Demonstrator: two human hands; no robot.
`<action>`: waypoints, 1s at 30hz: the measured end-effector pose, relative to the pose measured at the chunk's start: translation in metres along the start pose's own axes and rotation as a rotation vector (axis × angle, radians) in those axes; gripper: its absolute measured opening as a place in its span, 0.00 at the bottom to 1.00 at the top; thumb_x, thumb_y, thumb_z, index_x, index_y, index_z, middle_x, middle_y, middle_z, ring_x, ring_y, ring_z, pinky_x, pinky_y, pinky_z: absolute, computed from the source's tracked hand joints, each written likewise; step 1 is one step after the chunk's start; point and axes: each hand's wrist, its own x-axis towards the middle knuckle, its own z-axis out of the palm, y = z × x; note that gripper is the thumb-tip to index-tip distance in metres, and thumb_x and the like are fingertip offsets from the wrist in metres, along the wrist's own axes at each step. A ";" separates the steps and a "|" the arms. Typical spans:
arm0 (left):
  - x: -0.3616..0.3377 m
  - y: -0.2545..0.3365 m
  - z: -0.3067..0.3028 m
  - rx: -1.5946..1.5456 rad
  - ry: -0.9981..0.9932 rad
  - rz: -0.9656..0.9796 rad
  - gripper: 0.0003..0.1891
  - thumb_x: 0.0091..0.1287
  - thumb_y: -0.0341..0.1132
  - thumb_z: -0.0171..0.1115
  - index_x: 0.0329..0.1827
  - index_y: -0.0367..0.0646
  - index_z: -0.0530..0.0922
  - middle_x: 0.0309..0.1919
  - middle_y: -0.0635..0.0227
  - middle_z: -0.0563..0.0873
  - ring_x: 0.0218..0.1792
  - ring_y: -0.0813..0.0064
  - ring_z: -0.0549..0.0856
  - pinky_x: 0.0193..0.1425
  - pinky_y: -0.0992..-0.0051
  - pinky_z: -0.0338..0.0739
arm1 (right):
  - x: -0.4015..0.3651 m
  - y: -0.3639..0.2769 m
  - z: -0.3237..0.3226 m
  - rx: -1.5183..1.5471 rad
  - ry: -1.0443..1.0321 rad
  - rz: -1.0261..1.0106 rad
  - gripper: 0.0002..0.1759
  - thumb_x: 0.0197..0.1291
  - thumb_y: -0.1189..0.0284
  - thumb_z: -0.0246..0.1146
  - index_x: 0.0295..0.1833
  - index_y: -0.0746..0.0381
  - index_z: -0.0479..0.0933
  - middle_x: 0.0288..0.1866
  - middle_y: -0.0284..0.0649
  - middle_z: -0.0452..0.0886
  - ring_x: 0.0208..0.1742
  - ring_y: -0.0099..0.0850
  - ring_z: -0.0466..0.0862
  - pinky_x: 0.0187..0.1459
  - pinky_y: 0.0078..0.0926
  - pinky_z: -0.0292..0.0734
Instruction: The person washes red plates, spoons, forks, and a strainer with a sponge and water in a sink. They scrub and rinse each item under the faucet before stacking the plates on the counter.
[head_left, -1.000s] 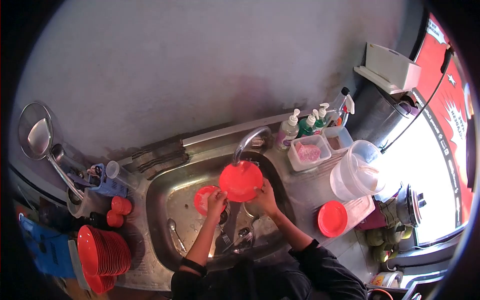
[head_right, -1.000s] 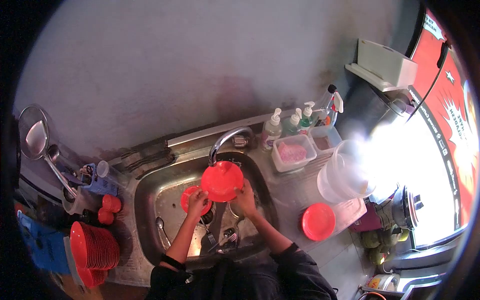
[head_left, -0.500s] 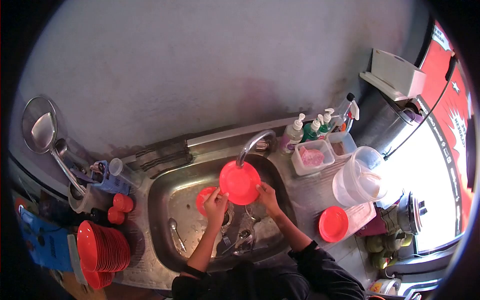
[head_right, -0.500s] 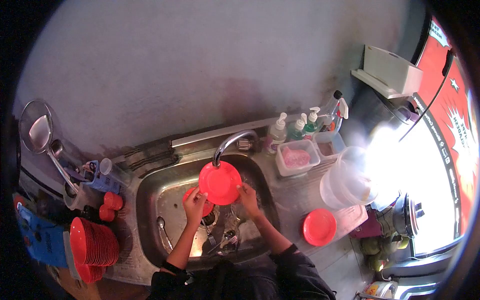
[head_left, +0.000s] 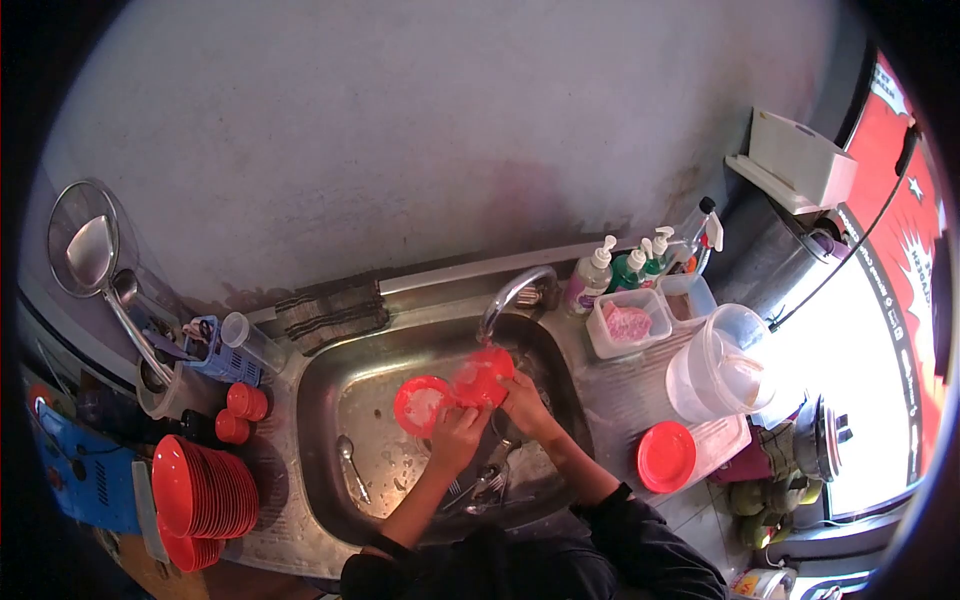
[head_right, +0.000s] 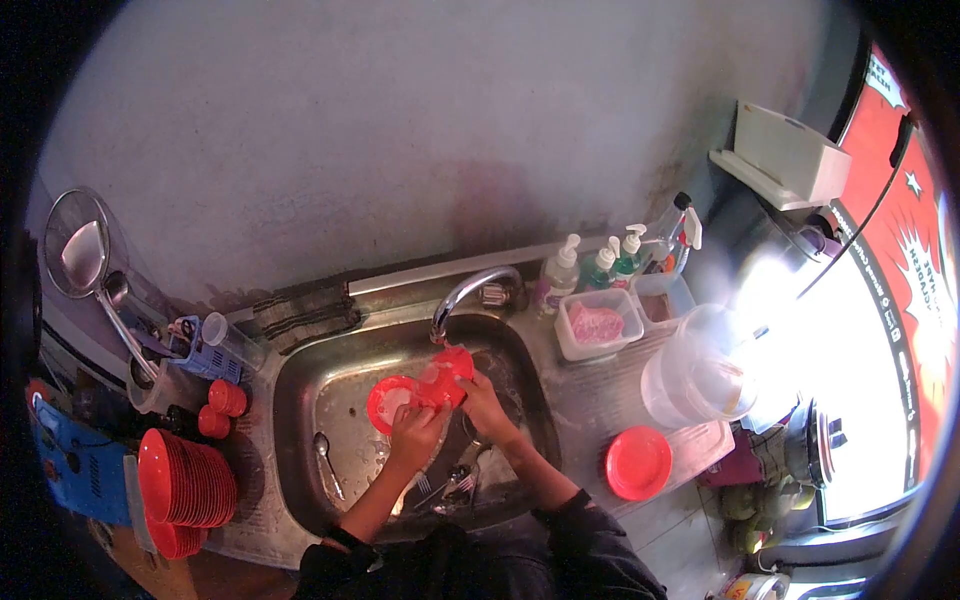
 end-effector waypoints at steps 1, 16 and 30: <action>0.001 0.000 0.000 0.001 0.003 -0.003 0.18 0.45 0.31 0.57 0.43 0.47 0.74 0.34 0.71 0.76 0.31 0.74 0.75 0.41 0.70 0.65 | 0.000 0.002 0.001 -0.016 0.040 -0.068 0.15 0.56 0.73 0.47 0.49 0.65 0.64 0.45 0.38 0.71 0.46 0.28 0.72 0.48 0.26 0.67; -0.109 -0.092 0.100 -0.249 -0.074 -0.982 0.23 0.46 0.41 0.57 0.45 0.41 0.67 0.39 0.54 0.74 0.42 0.59 0.74 0.42 0.64 0.69 | 0.012 -0.013 0.001 0.229 0.112 -0.046 0.16 0.58 0.69 0.45 0.50 0.64 0.62 0.47 0.39 0.71 0.48 0.30 0.72 0.51 0.30 0.65; -0.108 -0.105 0.106 -0.257 -0.038 -1.287 0.13 0.44 0.39 0.56 0.24 0.35 0.76 0.21 0.52 0.78 0.26 0.55 0.79 0.31 0.64 0.73 | 0.004 -0.009 0.011 -1.912 -0.140 -0.792 0.15 0.37 0.77 0.52 0.36 0.57 0.74 0.39 0.35 0.75 0.45 0.33 0.72 0.50 0.34 0.63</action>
